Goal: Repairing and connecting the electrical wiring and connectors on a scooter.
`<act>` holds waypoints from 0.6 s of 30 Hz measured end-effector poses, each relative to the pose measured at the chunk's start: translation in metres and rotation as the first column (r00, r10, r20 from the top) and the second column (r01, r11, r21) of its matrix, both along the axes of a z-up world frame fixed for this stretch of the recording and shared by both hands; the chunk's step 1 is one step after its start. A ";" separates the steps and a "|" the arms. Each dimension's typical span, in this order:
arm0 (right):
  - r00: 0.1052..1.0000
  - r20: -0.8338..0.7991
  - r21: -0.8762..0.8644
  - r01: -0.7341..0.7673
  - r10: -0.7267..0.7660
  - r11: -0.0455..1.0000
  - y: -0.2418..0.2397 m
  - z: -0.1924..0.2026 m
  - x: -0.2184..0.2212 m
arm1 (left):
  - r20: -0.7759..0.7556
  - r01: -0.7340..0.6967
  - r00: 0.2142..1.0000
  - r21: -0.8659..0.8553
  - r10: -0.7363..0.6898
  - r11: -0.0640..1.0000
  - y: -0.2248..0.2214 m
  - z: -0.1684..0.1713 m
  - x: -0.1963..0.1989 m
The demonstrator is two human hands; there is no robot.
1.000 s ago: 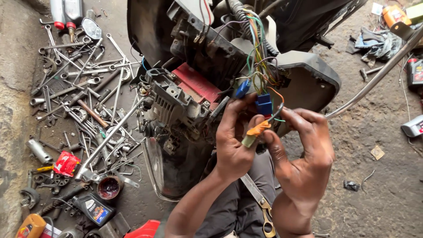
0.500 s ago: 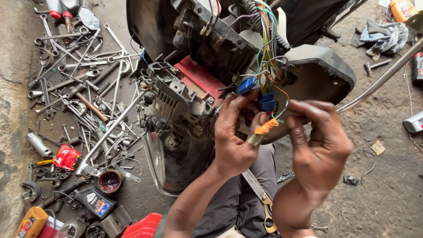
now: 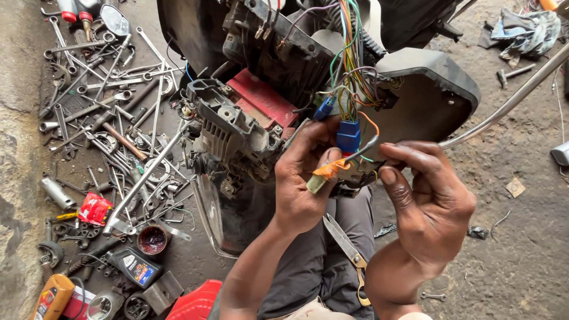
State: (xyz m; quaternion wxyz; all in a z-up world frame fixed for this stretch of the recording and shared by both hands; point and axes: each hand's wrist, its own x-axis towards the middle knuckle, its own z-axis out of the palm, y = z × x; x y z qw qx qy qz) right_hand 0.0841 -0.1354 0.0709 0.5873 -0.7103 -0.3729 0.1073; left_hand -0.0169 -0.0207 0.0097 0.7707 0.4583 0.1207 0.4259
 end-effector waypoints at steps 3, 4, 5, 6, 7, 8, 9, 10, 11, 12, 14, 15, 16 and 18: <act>1.000 0.004 -0.045 -0.012 0.012 0.999 -0.009 -0.006 0.001 | 0.014 0.046 0.999 -0.065 -0.045 0.997 0.000 -0.003 0.000; 1.000 -0.014 -0.038 -0.014 0.013 0.999 -0.011 -0.007 0.002 | 0.027 0.054 0.998 -0.085 -0.052 0.995 -0.001 -0.005 0.000; 1.000 -0.016 -0.037 -0.012 0.012 0.999 -0.013 -0.007 0.002 | 0.025 0.056 0.998 -0.085 -0.054 0.995 -0.001 -0.007 0.000; 1.000 -0.006 -0.035 -0.026 0.026 0.999 -0.015 -0.007 0.001 | 0.033 0.058 0.998 -0.079 -0.055 0.995 -0.001 -0.008 -0.001; 0.999 0.004 -0.033 -0.041 0.041 0.999 -0.017 -0.007 0.001 | 0.043 0.060 0.997 -0.073 -0.057 0.996 -0.002 -0.009 -0.001; 0.999 0.003 -0.032 -0.039 0.040 0.999 -0.016 -0.006 0.000 | 0.042 0.061 0.997 -0.072 -0.058 0.996 -0.001 -0.009 0.000; 0.997 -0.015 -0.008 -0.077 0.077 0.997 -0.016 -0.006 -0.001 | 0.032 0.055 0.998 -0.062 -0.053 0.997 -0.002 -0.009 0.000; 0.993 -0.032 0.018 -0.114 0.115 0.993 -0.016 -0.005 -0.003 | 0.023 0.050 0.999 -0.051 -0.049 0.997 -0.001 -0.008 0.000; 0.993 -0.031 0.018 -0.114 0.115 0.993 -0.016 -0.005 -0.003 | 0.024 0.050 0.999 -0.050 -0.048 0.998 -0.002 -0.008 0.000; 0.991 0.007 0.019 -0.132 0.132 0.991 -0.015 -0.006 -0.003 | 0.018 0.051 0.999 -0.057 -0.050 0.997 -0.002 -0.007 0.000; 0.987 0.045 0.018 -0.154 0.153 0.988 -0.014 -0.007 -0.003 | 0.013 0.048 0.999 -0.063 -0.047 0.997 -0.002 -0.006 0.001; 0.987 0.053 -0.005 -0.152 0.152 0.988 -0.012 -0.007 -0.002 | 0.017 0.049 0.999 -0.068 -0.047 0.996 -0.003 -0.006 0.001; 0.987 0.061 -0.027 -0.150 0.151 0.988 -0.011 -0.008 -0.002 | 0.021 0.049 0.999 -0.074 -0.048 0.996 -0.003 -0.006 0.001; 0.985 0.068 -0.043 -0.157 0.160 0.987 -0.010 -0.014 0.002 | 0.038 0.047 0.998 -0.078 -0.044 0.996 -0.004 -0.008 0.002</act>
